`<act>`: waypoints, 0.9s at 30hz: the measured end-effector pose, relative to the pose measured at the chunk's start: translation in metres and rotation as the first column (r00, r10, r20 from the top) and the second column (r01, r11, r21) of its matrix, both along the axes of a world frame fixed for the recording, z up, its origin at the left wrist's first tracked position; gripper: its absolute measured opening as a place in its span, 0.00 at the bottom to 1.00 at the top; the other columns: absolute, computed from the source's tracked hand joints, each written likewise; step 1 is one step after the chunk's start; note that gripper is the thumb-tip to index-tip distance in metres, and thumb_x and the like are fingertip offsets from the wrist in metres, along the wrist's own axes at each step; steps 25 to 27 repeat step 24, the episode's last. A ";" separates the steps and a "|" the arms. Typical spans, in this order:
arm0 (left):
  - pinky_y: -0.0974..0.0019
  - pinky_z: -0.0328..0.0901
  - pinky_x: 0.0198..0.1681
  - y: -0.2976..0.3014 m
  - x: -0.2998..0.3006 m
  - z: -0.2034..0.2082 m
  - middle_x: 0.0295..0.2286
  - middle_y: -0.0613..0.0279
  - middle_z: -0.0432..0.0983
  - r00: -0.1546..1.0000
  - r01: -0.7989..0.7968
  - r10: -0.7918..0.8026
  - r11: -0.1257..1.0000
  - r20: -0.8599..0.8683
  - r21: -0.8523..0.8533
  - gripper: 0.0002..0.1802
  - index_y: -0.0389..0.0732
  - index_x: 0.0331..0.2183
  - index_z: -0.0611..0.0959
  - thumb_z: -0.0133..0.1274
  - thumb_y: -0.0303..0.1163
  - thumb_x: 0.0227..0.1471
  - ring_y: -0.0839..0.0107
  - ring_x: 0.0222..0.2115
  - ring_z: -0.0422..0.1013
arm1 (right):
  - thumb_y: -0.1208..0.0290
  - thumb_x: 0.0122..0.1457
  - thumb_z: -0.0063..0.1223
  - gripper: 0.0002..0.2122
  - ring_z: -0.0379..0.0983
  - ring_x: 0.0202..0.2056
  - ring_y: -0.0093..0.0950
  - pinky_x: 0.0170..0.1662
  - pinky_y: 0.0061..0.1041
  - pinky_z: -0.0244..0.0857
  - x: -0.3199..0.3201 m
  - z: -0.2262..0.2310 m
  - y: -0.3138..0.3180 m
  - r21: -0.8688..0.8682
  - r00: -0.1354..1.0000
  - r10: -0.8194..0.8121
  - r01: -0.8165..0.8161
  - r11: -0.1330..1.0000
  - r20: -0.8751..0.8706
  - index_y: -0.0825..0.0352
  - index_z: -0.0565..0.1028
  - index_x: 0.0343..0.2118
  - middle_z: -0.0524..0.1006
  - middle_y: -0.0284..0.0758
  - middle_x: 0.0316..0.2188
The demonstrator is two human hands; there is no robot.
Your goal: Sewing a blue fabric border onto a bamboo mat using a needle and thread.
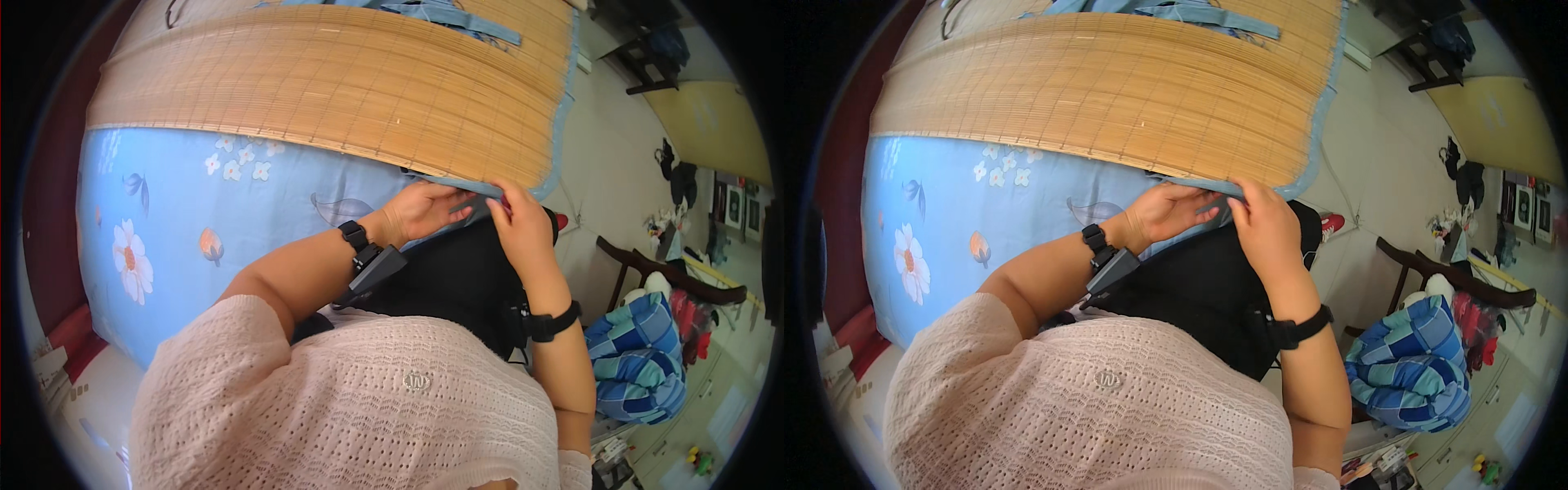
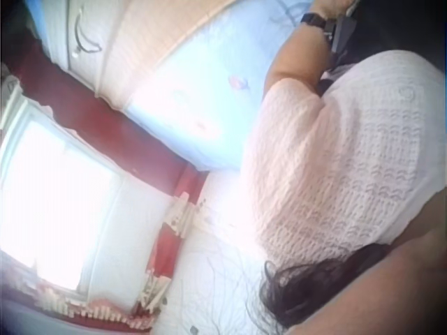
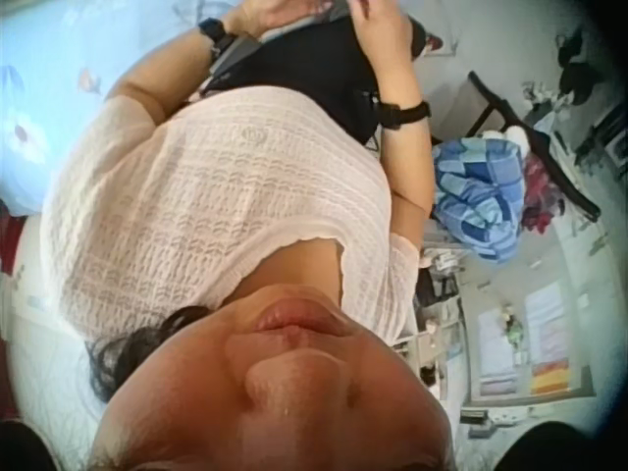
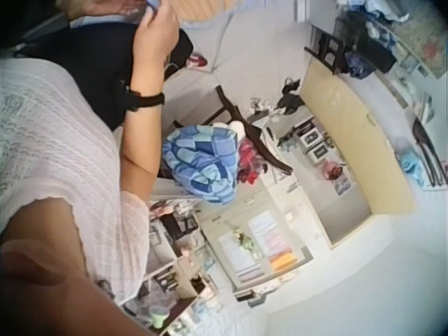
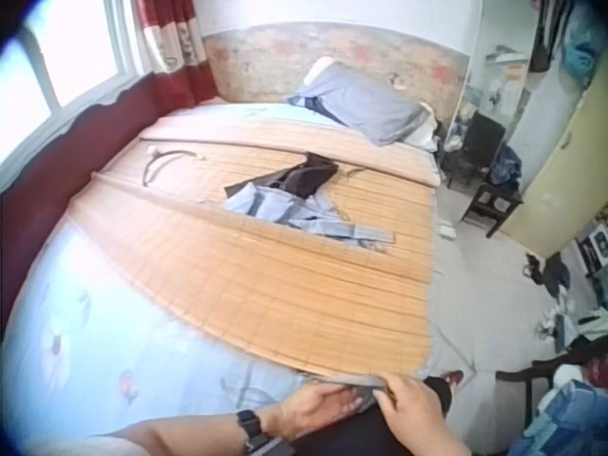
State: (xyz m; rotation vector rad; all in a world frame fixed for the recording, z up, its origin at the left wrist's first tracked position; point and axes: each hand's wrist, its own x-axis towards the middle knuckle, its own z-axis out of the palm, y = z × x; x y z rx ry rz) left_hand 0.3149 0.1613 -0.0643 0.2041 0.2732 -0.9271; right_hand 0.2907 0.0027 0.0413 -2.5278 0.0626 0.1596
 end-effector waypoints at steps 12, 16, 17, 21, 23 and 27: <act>0.67 0.60 0.37 0.040 -0.005 0.001 0.33 0.63 0.72 0.998 -0.060 0.064 0.959 -0.003 0.278 0.09 0.38 0.35 0.75 0.49 0.26 0.48 0.72 0.36 0.67 | 0.70 0.46 0.52 0.07 0.69 0.29 0.37 0.30 0.34 0.62 0.044 -0.022 0.036 -0.144 0.916 0.383 -0.397 0.906 -0.116 0.63 0.68 0.26 0.72 0.36 0.23; 0.66 0.60 0.35 0.060 -0.003 -0.003 0.31 0.63 0.72 0.996 -0.071 0.087 0.935 -0.031 0.346 0.06 0.39 0.32 0.75 0.50 0.26 0.47 0.72 0.34 0.67 | 0.70 0.45 0.51 0.06 0.69 0.29 0.37 0.29 0.34 0.61 0.054 -0.028 0.042 -0.140 0.906 0.394 -0.415 0.899 -0.157 0.63 0.68 0.25 0.72 0.36 0.23; 0.66 0.60 0.35 0.067 -0.003 -0.004 0.30 0.63 0.72 0.994 -0.086 0.103 0.945 -0.036 0.315 0.05 0.39 0.31 0.75 0.50 0.26 0.47 0.72 0.33 0.67 | 0.70 0.45 0.51 0.06 0.69 0.29 0.36 0.29 0.34 0.61 0.055 -0.029 0.041 -0.088 0.904 0.366 -0.392 0.916 -0.221 0.63 0.68 0.25 0.72 0.36 0.23; 0.64 0.60 0.35 0.101 -0.009 -0.016 0.28 0.66 0.72 0.988 -0.153 0.154 0.986 0.002 0.068 0.01 0.42 0.27 0.75 0.50 0.26 0.47 0.72 0.32 0.67 | 0.70 0.45 0.51 0.06 0.69 0.29 0.35 0.29 0.32 0.61 0.058 -0.028 0.040 0.035 0.883 0.320 -0.328 0.944 -0.343 0.64 0.69 0.26 0.72 0.36 0.23; 0.62 0.59 0.36 0.119 -0.010 -0.021 0.27 0.66 0.72 0.992 -0.129 0.130 0.985 0.002 0.113 0.01 0.45 0.27 0.75 0.51 0.28 0.47 0.71 0.33 0.66 | 0.69 0.45 0.51 0.06 0.69 0.29 0.35 0.29 0.32 0.62 0.058 -0.028 0.043 0.021 0.874 0.347 -0.362 0.932 -0.341 0.64 0.69 0.26 0.73 0.36 0.24; 0.61 0.59 0.36 0.128 -0.009 -0.022 0.27 0.66 0.71 0.995 -0.102 0.103 0.983 0.005 0.154 0.01 0.48 0.27 0.76 0.51 0.30 0.47 0.69 0.35 0.65 | 0.69 0.45 0.51 0.07 0.69 0.30 0.35 0.29 0.32 0.62 0.059 -0.028 0.044 0.002 0.865 0.370 -0.393 0.920 -0.338 0.64 0.69 0.26 0.73 0.36 0.25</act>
